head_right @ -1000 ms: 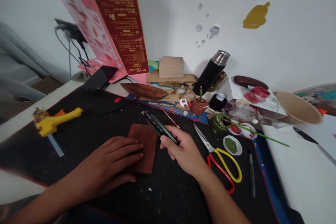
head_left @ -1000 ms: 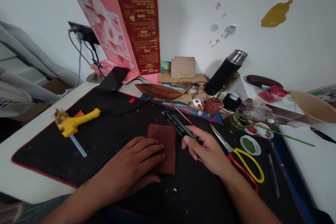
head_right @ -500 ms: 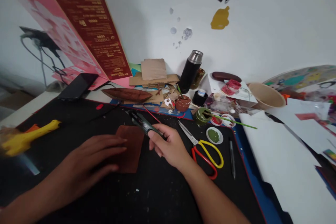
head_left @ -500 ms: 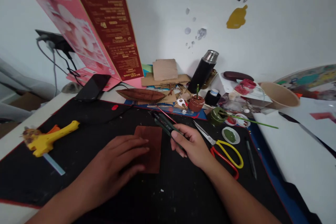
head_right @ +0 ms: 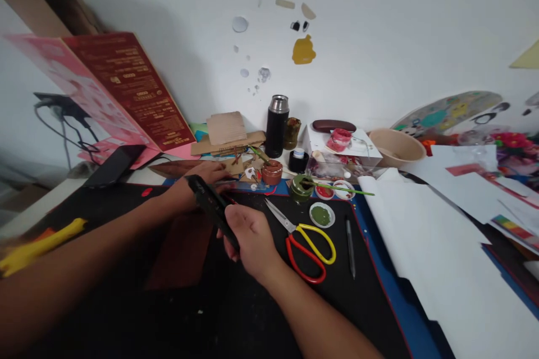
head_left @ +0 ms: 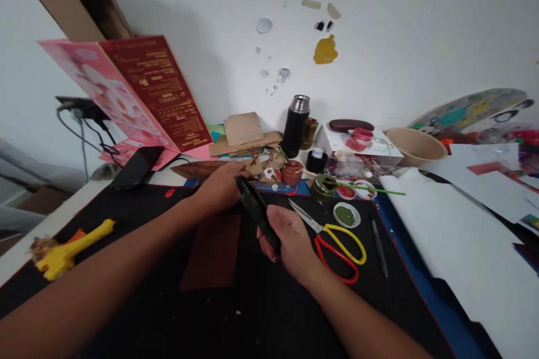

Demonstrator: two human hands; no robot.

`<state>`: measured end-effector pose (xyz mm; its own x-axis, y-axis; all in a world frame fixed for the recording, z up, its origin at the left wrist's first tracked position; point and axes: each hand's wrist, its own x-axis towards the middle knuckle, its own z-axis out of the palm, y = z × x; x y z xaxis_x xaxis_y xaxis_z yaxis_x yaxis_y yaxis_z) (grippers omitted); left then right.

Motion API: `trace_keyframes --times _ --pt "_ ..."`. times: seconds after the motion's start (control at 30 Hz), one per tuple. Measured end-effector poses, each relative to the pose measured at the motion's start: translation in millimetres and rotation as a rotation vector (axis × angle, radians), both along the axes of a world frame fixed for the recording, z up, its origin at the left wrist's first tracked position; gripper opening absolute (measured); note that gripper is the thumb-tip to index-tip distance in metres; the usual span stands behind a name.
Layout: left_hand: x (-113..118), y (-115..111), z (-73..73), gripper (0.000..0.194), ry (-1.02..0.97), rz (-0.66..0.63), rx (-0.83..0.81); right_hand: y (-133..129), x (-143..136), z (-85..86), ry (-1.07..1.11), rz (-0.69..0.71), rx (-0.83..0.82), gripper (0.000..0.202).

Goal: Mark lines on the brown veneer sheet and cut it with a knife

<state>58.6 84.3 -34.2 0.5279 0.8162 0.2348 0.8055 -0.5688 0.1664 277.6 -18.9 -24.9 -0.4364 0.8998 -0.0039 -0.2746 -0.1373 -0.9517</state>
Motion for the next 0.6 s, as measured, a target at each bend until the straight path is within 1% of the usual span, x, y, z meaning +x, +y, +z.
trace_keyframes --times 0.17,0.27,0.4,0.6 --pt "3 23 -14.3 0.038 0.151 -0.056 -0.036 2 2 6.2 -0.014 0.011 0.008 0.073" --pt "3 32 -17.3 0.038 0.206 -0.07 -0.046 2 1 5.7 -0.027 0.041 0.023 0.074" --pt "6 36 -13.4 0.038 0.265 -0.075 -0.053 0 0 4.6 -0.034 0.067 0.043 0.074" --pt "12 34 -4.8 0.04 0.285 -0.076 -0.065 0 -1 3.4 -0.062 0.08 0.065 0.074"
